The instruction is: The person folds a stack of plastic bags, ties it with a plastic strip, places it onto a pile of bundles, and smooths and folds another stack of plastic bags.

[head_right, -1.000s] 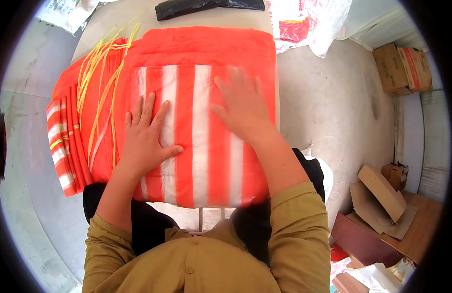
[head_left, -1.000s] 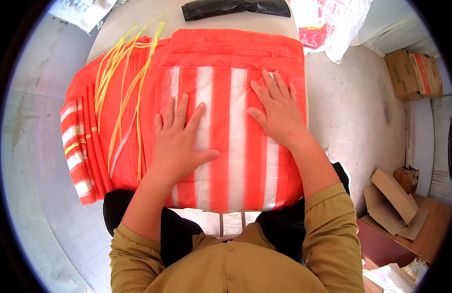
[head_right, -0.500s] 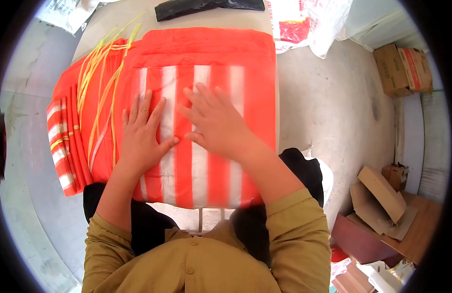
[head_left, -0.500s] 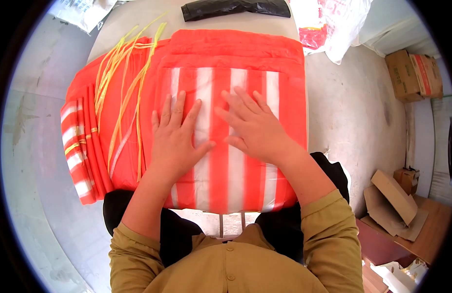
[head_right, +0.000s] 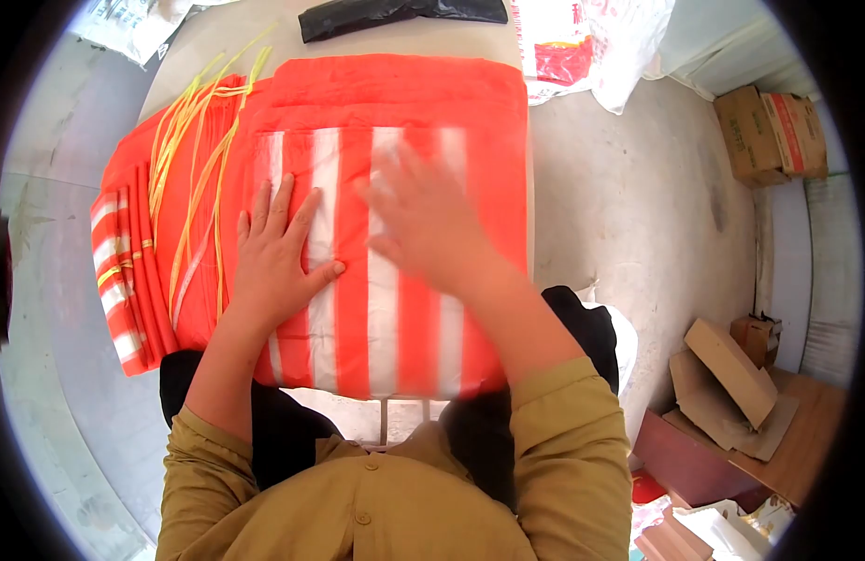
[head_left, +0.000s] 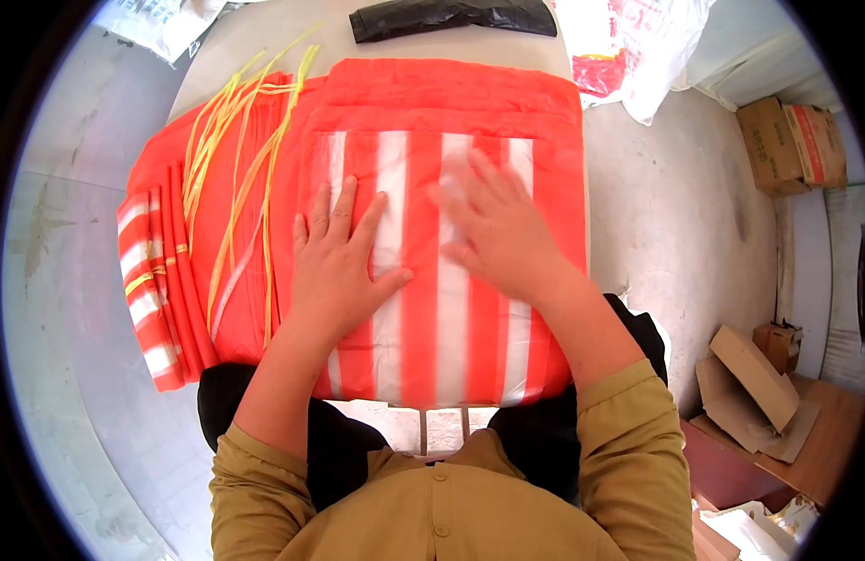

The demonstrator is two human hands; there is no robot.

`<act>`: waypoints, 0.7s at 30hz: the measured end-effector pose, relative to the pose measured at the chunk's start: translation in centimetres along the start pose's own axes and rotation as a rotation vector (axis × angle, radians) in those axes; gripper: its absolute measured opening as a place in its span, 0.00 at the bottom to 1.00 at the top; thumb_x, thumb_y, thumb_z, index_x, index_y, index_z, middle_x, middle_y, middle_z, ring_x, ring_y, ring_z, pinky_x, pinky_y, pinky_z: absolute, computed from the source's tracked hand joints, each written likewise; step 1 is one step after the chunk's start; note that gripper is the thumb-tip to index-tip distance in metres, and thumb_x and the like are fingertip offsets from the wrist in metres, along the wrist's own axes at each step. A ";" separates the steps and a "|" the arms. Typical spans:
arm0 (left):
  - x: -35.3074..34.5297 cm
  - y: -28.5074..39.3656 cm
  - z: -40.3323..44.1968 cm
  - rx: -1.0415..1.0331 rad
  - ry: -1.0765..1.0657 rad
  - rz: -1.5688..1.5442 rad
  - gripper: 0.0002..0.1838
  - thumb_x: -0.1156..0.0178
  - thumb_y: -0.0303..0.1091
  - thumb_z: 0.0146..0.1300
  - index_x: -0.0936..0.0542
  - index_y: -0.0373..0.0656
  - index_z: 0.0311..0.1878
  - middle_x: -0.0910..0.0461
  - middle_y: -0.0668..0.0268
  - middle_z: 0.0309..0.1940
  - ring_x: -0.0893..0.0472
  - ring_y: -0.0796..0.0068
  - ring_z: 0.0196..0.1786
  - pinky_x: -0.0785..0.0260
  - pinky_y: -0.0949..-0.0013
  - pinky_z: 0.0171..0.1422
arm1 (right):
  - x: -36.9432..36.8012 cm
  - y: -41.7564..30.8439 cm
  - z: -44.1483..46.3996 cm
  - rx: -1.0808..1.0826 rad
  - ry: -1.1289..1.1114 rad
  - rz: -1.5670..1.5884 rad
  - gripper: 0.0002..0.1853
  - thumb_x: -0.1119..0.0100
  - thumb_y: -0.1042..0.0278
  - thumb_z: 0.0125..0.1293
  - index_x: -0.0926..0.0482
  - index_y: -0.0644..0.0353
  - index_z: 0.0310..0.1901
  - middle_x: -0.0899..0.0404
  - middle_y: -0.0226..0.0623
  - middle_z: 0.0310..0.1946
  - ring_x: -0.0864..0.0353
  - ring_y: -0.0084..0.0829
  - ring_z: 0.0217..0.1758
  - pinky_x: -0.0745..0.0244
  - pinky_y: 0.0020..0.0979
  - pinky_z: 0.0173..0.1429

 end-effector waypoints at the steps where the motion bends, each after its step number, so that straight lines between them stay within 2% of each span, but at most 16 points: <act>1: 0.0 0.0 0.0 -0.001 0.002 -0.001 0.51 0.28 0.63 0.58 0.33 0.57 0.83 0.48 0.57 0.88 0.51 0.47 0.89 0.56 0.32 0.86 | -0.1 -0.7 0.1 0.065 -0.022 0.016 0.31 0.37 0.44 0.73 0.23 0.50 0.72 0.39 0.44 0.82 0.45 0.52 0.86 0.46 0.54 0.84; 4: -0.1 0.2 0.0 0.008 -0.001 -0.005 0.52 0.28 0.63 0.58 0.33 0.57 0.83 0.49 0.57 0.88 0.51 0.46 0.89 0.56 0.31 0.86 | -1.3 -2.0 -0.3 0.145 -0.066 0.117 0.32 0.37 0.43 0.73 0.24 0.49 0.74 0.39 0.41 0.83 0.46 0.49 0.87 0.46 0.55 0.84; 7: -0.1 0.2 0.0 0.005 0.005 0.003 0.52 0.27 0.63 0.57 0.34 0.56 0.83 0.48 0.57 0.88 0.51 0.46 0.89 0.56 0.30 0.85 | -1.2 -1.3 -0.1 0.080 -0.070 0.088 0.33 0.36 0.43 0.73 0.24 0.49 0.74 0.38 0.39 0.83 0.46 0.47 0.87 0.46 0.54 0.84; 10: 0.0 0.2 0.1 0.008 -0.010 0.017 0.52 0.27 0.62 0.57 0.34 0.57 0.83 0.49 0.57 0.88 0.52 0.46 0.89 0.55 0.30 0.85 | -0.6 0.0 0.1 -0.056 -0.120 0.110 0.34 0.33 0.50 0.71 0.28 0.46 0.77 0.43 0.36 0.85 0.49 0.47 0.89 0.53 0.57 0.88; 21: 0.1 0.1 0.0 0.025 -0.035 0.014 0.53 0.27 0.64 0.57 0.34 0.58 0.84 0.49 0.58 0.88 0.53 0.47 0.89 0.55 0.28 0.85 | -0.1 3.6 -0.5 -0.256 -0.128 -0.073 0.35 0.44 0.43 0.78 0.34 0.46 0.81 0.49 0.36 0.88 0.57 0.43 0.91 0.59 0.50 0.91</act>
Point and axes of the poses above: each hand's wrist, its own z-axis towards the middle knuckle, its own x-axis out of the back of the hand, y = z × x, the point moved 1 cm from there along z, towards the middle knuckle
